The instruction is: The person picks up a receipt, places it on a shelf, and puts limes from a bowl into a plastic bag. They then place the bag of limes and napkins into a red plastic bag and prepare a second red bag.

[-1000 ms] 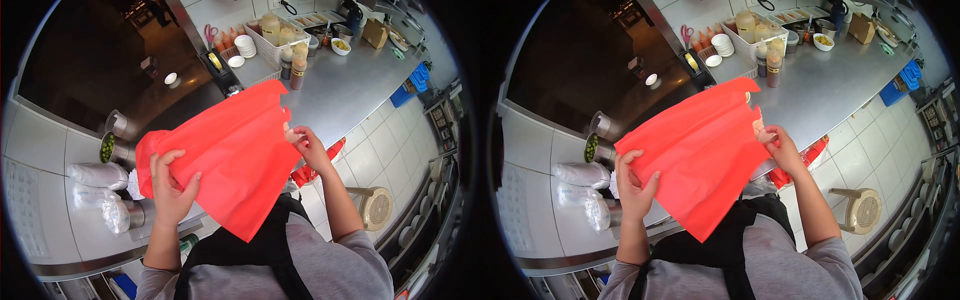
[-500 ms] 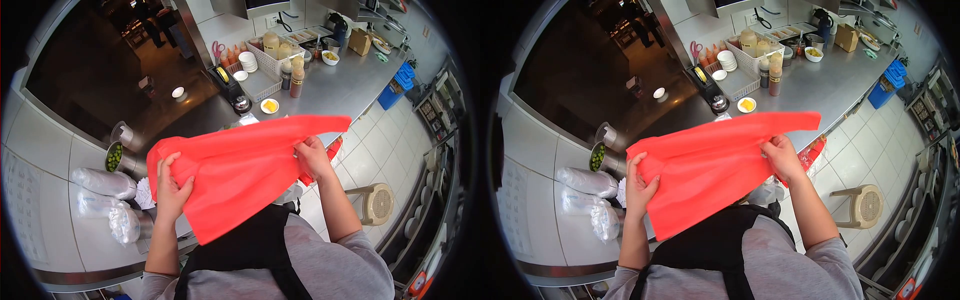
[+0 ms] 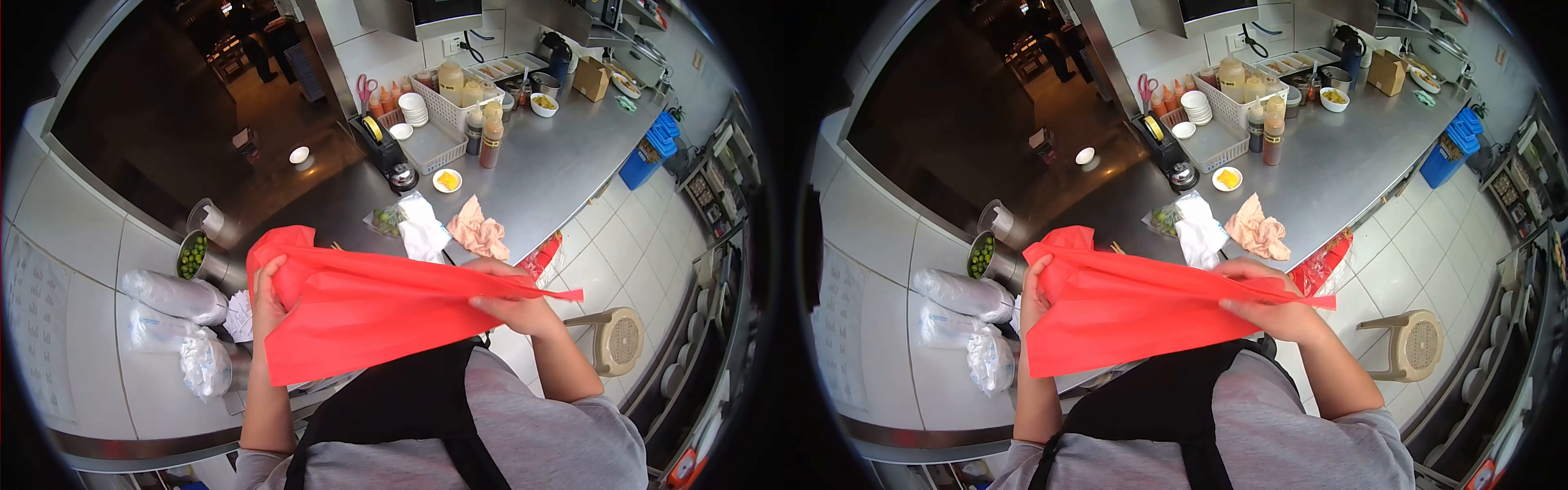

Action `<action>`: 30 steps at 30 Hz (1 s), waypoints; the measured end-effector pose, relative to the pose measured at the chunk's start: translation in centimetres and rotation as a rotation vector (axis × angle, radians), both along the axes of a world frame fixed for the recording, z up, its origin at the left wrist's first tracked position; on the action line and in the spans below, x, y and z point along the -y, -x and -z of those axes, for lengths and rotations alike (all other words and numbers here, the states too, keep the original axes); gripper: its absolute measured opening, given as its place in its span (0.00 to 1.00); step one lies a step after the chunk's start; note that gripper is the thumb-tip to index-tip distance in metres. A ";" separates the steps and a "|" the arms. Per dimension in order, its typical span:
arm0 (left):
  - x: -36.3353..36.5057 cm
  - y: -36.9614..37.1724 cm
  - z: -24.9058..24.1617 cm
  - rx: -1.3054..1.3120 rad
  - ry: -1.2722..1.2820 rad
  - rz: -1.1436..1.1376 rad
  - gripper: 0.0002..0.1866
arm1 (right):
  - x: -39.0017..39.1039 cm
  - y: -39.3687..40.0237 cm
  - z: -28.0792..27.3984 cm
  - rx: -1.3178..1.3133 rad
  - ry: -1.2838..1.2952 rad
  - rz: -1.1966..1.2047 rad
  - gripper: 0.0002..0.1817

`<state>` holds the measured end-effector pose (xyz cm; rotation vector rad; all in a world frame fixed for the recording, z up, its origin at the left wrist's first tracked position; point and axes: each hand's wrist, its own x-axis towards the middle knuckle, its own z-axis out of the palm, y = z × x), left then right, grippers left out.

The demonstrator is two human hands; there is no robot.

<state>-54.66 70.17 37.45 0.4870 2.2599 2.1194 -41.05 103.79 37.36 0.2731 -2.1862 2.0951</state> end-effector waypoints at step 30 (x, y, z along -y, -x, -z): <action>-12.3 -3.3 -3.4 -0.448 0.237 0.268 0.11 | 3.0 4.4 -0.5 0.383 0.636 0.130 0.06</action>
